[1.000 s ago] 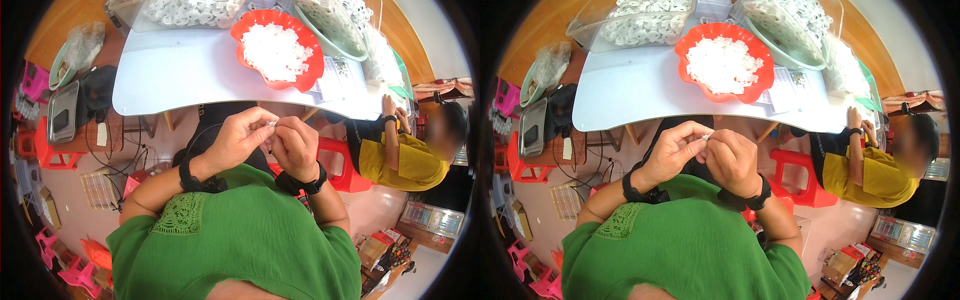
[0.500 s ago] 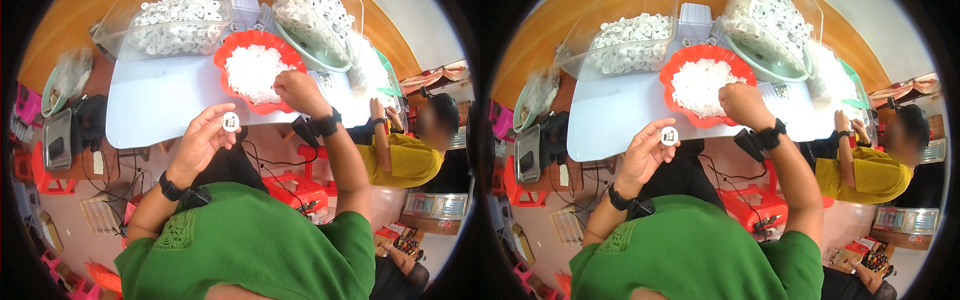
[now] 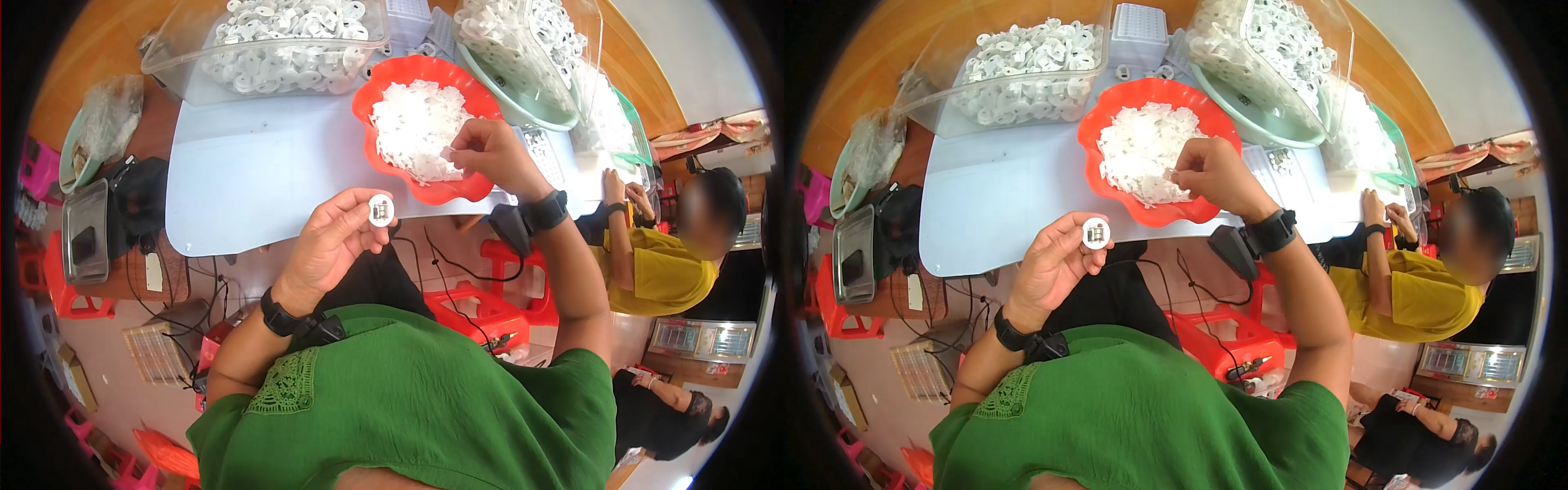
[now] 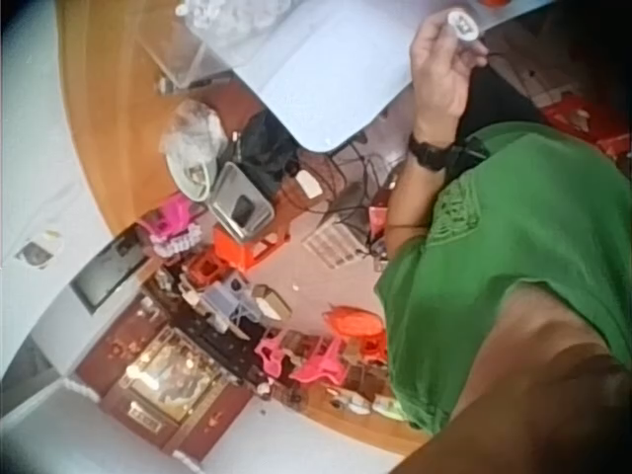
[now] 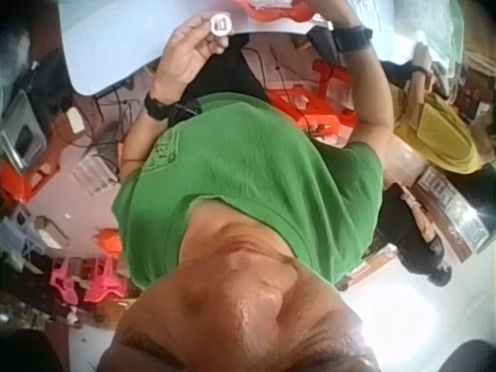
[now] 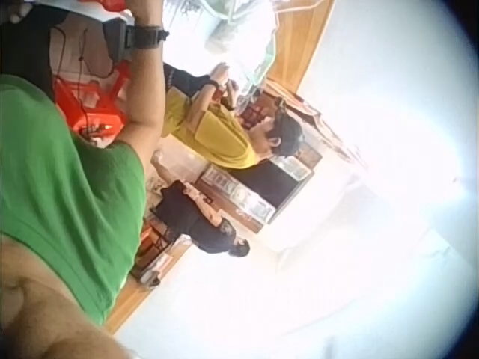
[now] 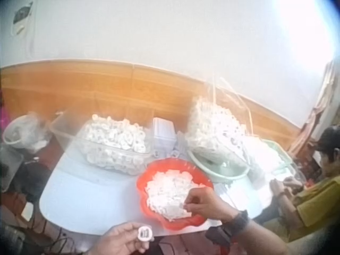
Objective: The recorder is assembling small white shoe components, possibly lace eyelets or similar hardware, by hand at a workstation.
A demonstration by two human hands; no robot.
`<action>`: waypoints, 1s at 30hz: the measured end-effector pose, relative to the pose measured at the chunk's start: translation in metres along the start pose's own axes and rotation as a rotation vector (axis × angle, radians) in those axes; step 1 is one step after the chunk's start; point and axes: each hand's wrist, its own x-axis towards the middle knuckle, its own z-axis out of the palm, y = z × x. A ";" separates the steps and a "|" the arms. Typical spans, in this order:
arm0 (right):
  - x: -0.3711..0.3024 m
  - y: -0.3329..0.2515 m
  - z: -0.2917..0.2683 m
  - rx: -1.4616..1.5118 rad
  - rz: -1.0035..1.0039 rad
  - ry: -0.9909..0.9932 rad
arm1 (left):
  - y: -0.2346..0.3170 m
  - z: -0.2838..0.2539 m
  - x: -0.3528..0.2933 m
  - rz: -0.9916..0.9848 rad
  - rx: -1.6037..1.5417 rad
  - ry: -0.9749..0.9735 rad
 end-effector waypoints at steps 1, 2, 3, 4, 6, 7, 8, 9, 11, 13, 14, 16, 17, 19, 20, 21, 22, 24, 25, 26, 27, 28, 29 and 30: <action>-0.006 -0.006 0.000 0.193 0.064 -0.007 | 0.000 0.002 0.000 -0.002 0.001 -0.006; -0.011 -0.009 0.001 0.386 0.127 -0.015 | 0.000 0.004 0.000 -0.003 0.002 -0.012; -0.016 -0.009 0.004 0.386 0.125 -0.012 | 0.000 0.005 -0.001 -0.002 0.004 -0.015; -0.020 -0.008 0.006 0.483 0.102 0.018 | 0.000 0.007 -0.001 -0.004 0.008 -0.024; -0.025 -0.010 0.007 0.580 0.074 0.050 | -0.001 0.012 -0.002 -0.005 0.015 -0.036; -0.027 -0.011 0.008 0.652 0.070 0.059 | -0.001 0.015 -0.003 -0.008 0.021 -0.039; -0.030 -0.012 0.010 0.724 0.065 0.067 | -0.001 0.017 -0.004 -0.011 0.026 -0.041; -0.034 -0.013 0.012 0.727 0.062 0.069 | -0.002 0.019 -0.005 -0.011 0.030 -0.041; -0.042 -0.013 0.018 0.906 0.059 0.099 | -0.003 0.022 -0.006 -0.021 0.008 -0.057; -0.053 -0.026 0.022 0.920 0.054 0.090 | -0.002 0.025 -0.007 -0.014 0.015 -0.072; -0.059 -0.034 0.024 0.929 0.052 0.079 | -0.002 0.026 -0.008 -0.006 0.017 -0.087; -0.072 -0.053 0.025 0.825 0.053 0.048 | -0.004 0.028 -0.010 -0.007 0.012 -0.088; -0.078 -0.058 0.027 0.713 0.052 0.020 | -0.005 0.030 -0.011 -0.004 0.003 -0.096; -0.083 -0.059 0.038 0.605 -0.001 0.037 | -0.009 0.032 -0.011 -0.012 -0.006 -0.108; -0.084 -0.058 0.046 0.467 -0.192 0.110 | -0.010 0.033 -0.011 -0.016 -0.020 -0.127; -0.085 -0.058 0.051 0.323 -0.380 0.183 | -0.011 0.034 -0.011 -0.022 -0.016 -0.126; -0.086 -0.059 0.052 0.199 -0.442 0.203 | -0.012 0.035 -0.011 -0.020 -0.044 -0.153; -0.086 -0.059 0.057 0.158 -0.503 0.226 | -0.013 0.035 -0.012 -0.019 -0.072 -0.180; -0.086 -0.058 0.059 0.115 -0.565 0.248 | -0.013 0.035 -0.013 -0.015 -0.065 -0.197; -0.087 -0.058 0.059 0.117 -0.564 0.249 | -0.013 0.035 -0.013 -0.011 -0.059 -0.214; -0.088 -0.058 0.060 0.120 -0.559 0.238 | -0.013 0.035 -0.014 -0.012 -0.058 -0.213; -0.088 -0.058 0.061 0.123 -0.554 0.227 | -0.013 0.034 -0.015 -0.018 -0.038 -0.213; -0.089 -0.057 0.061 0.124 -0.554 0.226 | -0.013 0.033 -0.016 -0.023 -0.019 -0.212; -0.090 -0.056 0.062 0.097 -0.554 0.213 | -0.013 0.034 -0.017 -0.024 -0.019 -0.211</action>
